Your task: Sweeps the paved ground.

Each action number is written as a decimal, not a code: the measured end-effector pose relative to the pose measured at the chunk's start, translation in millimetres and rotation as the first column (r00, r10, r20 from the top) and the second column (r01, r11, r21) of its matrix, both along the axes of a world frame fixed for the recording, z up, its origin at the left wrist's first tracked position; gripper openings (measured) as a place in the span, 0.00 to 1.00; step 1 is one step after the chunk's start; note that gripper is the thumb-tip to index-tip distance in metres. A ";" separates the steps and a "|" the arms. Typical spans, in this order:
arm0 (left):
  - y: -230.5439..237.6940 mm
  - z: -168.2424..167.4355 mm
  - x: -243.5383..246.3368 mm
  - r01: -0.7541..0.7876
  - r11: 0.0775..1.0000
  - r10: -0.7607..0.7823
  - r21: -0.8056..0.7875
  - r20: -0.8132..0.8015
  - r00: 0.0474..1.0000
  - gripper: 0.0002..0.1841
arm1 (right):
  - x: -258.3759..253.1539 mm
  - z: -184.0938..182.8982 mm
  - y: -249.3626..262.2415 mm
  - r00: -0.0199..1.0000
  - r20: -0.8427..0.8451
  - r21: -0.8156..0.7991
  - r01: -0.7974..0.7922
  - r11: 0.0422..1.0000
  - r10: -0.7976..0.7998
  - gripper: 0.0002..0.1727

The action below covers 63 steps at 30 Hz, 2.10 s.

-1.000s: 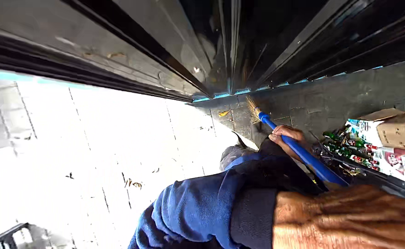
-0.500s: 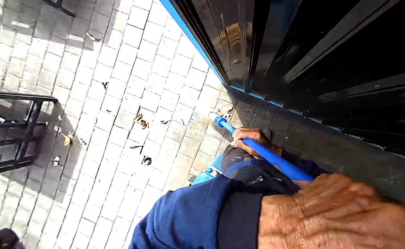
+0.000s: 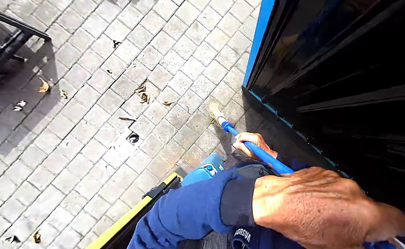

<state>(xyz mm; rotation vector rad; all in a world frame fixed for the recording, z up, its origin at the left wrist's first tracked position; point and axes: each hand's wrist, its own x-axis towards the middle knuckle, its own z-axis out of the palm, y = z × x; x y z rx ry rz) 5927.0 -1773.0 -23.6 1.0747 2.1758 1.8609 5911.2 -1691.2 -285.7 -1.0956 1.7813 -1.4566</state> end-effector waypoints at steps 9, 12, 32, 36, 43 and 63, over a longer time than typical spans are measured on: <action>-106.6 19.6 65.7 -0.450 0.892 0.439 -0.034 -0.164 0.883 0.12 | 30.0 28.9 -158.7 0.951 -0.010 -0.212 -0.305 0.928 0.310 0.10; -139.6 23.5 88.7 -0.532 0.846 0.531 0.047 -0.169 0.830 0.15 | 13.9 27.8 -174.0 0.950 -0.122 -0.108 -0.301 0.947 0.288 0.12; -368.4 2.7 109.0 -0.916 0.399 0.917 0.049 -0.033 0.398 0.17 | 23.4 0.4 -446.3 0.761 -0.083 0.155 -0.628 0.763 0.643 0.19; -393.3 16.3 110.4 -0.936 0.350 0.933 0.033 -0.106 0.345 0.13 | 32.2 16.5 -483.2 0.726 -0.011 -0.006 -0.687 0.726 0.687 0.16; -443.4 16.2 177.6 -0.931 0.293 0.956 0.218 -0.050 0.289 0.18 | 30.6 22.7 -529.3 0.726 -0.274 0.045 -0.646 0.762 0.631 0.18; -527.6 14.2 363.4 -0.997 0.077 0.983 0.018 -0.167 0.073 0.16 | 283.2 21.7 -656.4 0.567 -0.041 -0.135 -0.819 0.558 0.822 0.10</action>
